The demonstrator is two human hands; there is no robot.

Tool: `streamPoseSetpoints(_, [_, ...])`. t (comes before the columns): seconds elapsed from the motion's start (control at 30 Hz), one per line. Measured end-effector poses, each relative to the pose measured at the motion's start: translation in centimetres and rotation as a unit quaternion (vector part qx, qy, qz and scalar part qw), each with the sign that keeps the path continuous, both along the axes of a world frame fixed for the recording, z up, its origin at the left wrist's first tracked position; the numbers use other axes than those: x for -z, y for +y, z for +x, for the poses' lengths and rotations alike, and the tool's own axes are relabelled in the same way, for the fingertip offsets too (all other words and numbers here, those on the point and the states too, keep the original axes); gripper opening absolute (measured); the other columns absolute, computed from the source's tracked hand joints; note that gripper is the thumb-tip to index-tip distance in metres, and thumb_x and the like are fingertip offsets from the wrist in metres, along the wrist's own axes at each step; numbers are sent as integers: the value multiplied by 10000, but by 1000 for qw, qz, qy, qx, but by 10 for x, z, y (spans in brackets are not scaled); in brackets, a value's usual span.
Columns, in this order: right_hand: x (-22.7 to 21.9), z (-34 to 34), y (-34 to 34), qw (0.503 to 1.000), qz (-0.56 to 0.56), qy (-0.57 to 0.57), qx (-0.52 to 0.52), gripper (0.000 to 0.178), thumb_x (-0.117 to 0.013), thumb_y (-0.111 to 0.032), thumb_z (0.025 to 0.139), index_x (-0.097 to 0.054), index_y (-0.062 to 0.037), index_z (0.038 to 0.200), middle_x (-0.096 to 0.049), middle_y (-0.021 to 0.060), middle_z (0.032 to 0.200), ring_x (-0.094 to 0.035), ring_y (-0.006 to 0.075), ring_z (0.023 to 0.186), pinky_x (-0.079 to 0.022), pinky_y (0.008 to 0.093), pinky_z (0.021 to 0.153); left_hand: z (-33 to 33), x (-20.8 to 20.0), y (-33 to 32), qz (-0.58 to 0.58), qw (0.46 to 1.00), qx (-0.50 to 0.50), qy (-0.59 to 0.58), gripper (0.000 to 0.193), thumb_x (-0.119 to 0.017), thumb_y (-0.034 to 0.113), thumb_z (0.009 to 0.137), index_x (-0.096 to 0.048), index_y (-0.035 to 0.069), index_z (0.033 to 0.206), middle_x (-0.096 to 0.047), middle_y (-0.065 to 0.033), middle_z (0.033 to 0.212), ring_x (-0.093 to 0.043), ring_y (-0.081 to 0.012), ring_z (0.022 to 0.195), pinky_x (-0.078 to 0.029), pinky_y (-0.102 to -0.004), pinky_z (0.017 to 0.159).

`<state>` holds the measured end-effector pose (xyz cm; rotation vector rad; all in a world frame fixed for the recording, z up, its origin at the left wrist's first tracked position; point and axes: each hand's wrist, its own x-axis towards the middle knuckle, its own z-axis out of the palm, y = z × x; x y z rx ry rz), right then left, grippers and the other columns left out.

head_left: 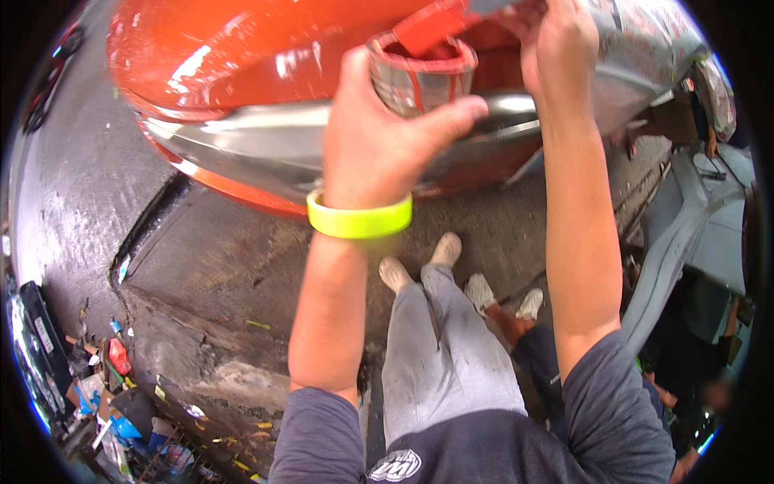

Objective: The person uses a small brush to apply red paint to the front bumper and side of a red car. The car is partially covered with newspaper and tape to protect other areas. The person repeatedly dips the brush into a small container of paint and applies it to specific spots on the vehicle's body.

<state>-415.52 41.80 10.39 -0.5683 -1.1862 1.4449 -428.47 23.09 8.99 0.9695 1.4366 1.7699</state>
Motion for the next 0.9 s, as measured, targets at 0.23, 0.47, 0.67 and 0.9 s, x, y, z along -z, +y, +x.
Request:
streamPoseSetpoints(0.23, [-29, 2, -29, 997, -61, -48, -29, 95, -607, -191, 1071, -646, -108, 1096, -724, -6, 937, -663, 89, 730, -529, 269, 638, 9, -27, -9, -60, 990, -28, 127, 805, -999, 263, 693, -573, 28, 1334, -680, -137, 1256, -660, -277, 1197, -501, -394, 1045])
streamPoseSetpoints(0.47, [-125, 30, -112, 957, 3, -253, -142, 145, -648, -123, 1018, -662, -16, 921, -613, -17, 806, -541, 60, 707, -473, 278, 622, 44, -64, -60, -50, 994, -4, 97, 855, -996, 123, 662, -559, 46, 1393, -635, -125, 1322, -622, -273, 1251, -490, -408, 1092])
streamPoseSetpoints(0.67, [-148, 34, -179, 898, 178, -292, -277, 232, -758, -173, 928, -649, -12, 801, -586, 158, 696, -599, 329, 605, -471, 416, 572, 87, -68, -161, -31, 992, -77, 93, 954, -993, 82, 666, -450, 73, 1450, -552, -147, 1427, -580, -305, 1319, -481, -428, 1119])
streamPoseSetpoints(0.9, [-161, -65, -258, 824, 249, -300, -411, 218, -763, -211, 943, -685, -27, 856, -615, 150, 745, -625, 353, 655, -482, 437, 592, 33, -75, -282, -43, 978, -188, 83, 945, -978, 58, 684, -428, 96, 1451, -526, -160, 1456, -548, -320, 1357, -477, -416, 1137])
